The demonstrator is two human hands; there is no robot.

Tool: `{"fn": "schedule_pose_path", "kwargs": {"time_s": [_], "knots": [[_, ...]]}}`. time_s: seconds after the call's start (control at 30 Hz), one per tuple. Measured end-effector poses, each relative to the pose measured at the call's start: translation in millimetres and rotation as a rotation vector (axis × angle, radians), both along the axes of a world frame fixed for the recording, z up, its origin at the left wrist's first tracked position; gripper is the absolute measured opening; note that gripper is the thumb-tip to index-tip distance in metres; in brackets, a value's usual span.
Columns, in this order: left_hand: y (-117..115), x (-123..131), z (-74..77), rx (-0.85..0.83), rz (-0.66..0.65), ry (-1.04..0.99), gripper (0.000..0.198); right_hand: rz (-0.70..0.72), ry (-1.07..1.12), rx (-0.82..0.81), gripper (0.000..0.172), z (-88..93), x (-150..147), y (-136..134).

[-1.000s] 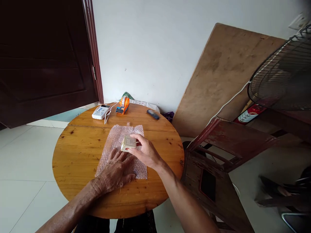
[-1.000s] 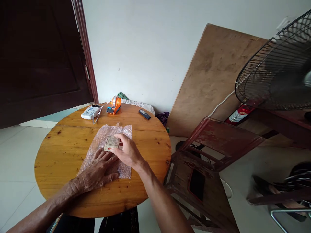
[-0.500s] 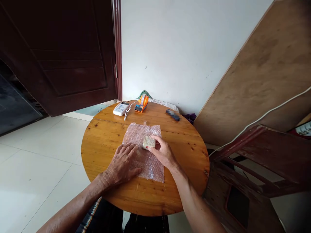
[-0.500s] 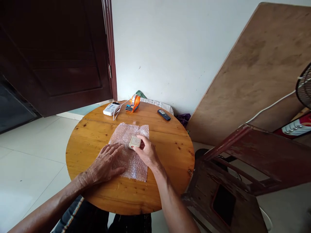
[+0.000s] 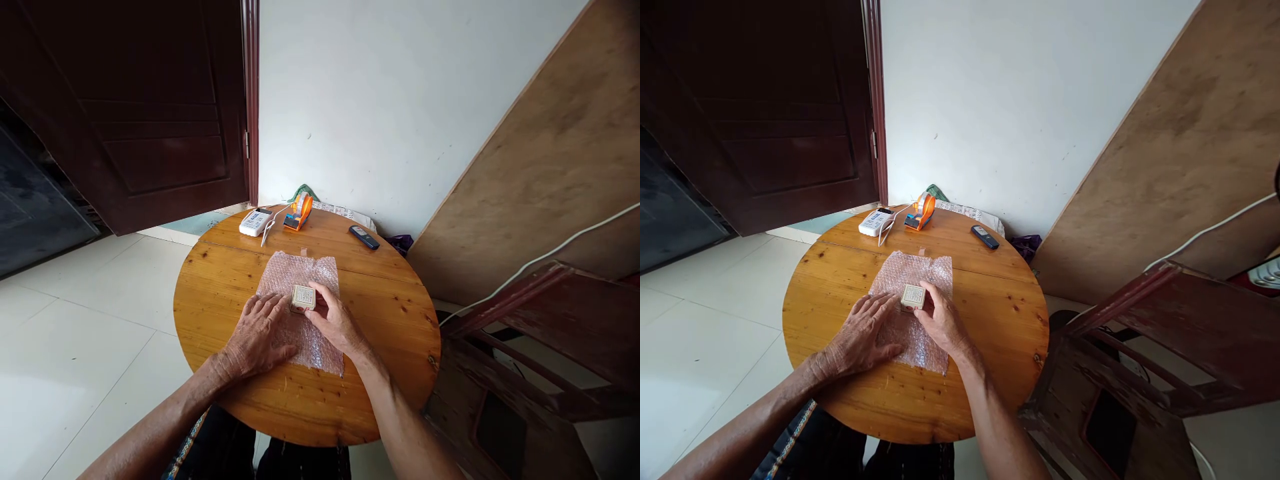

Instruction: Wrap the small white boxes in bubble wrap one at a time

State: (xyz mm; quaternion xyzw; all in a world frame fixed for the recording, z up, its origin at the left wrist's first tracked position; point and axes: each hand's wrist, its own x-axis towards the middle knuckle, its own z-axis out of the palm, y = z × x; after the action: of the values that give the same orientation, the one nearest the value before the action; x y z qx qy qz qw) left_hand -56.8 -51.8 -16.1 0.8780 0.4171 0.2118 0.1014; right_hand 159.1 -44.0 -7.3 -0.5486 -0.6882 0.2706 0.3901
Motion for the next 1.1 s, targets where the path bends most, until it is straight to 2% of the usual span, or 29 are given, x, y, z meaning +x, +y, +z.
{"fn": "schedule_pose_path", "kwargs": {"time_s": [0.33,0.4,0.5,0.63,0.77,0.93,1.03,1.1], "knots": [[1,0,0.2,-0.013,-0.015,-0.042,0.091,0.022,0.024,-0.011,0.047,-1.5,1,2],[-1,-3,3.5,-0.010,-0.014,-0.052,0.084,0.023,0.023,-0.014,0.047,-1.3,1,2],[-8,-11,14.2,0.017,-0.022,-0.040,0.058,0.038,0.034,-0.022,0.053,2.0,1,0],[-19,-16,30.2,0.053,-0.140,0.022,0.026,0.020,0.035,0.036,0.055,15.2,3,-5],[-22,-12,31.5,0.060,-0.192,0.125,0.005,-0.022,0.028,0.103,0.046,31.1,10,-7],[-18,-5,28.0,0.120,-0.223,0.135,0.010,-0.006,-0.015,0.080,0.038,49.2,18,-12],[-14,-3,36.7,0.083,-0.207,0.014,0.012,0.071,-0.043,0.065,0.035,63.5,22,-20],[-8,0,45.5,0.029,-0.171,-0.096,0.013,0.145,-0.064,0.034,0.040,73.0,23,-27]]}}
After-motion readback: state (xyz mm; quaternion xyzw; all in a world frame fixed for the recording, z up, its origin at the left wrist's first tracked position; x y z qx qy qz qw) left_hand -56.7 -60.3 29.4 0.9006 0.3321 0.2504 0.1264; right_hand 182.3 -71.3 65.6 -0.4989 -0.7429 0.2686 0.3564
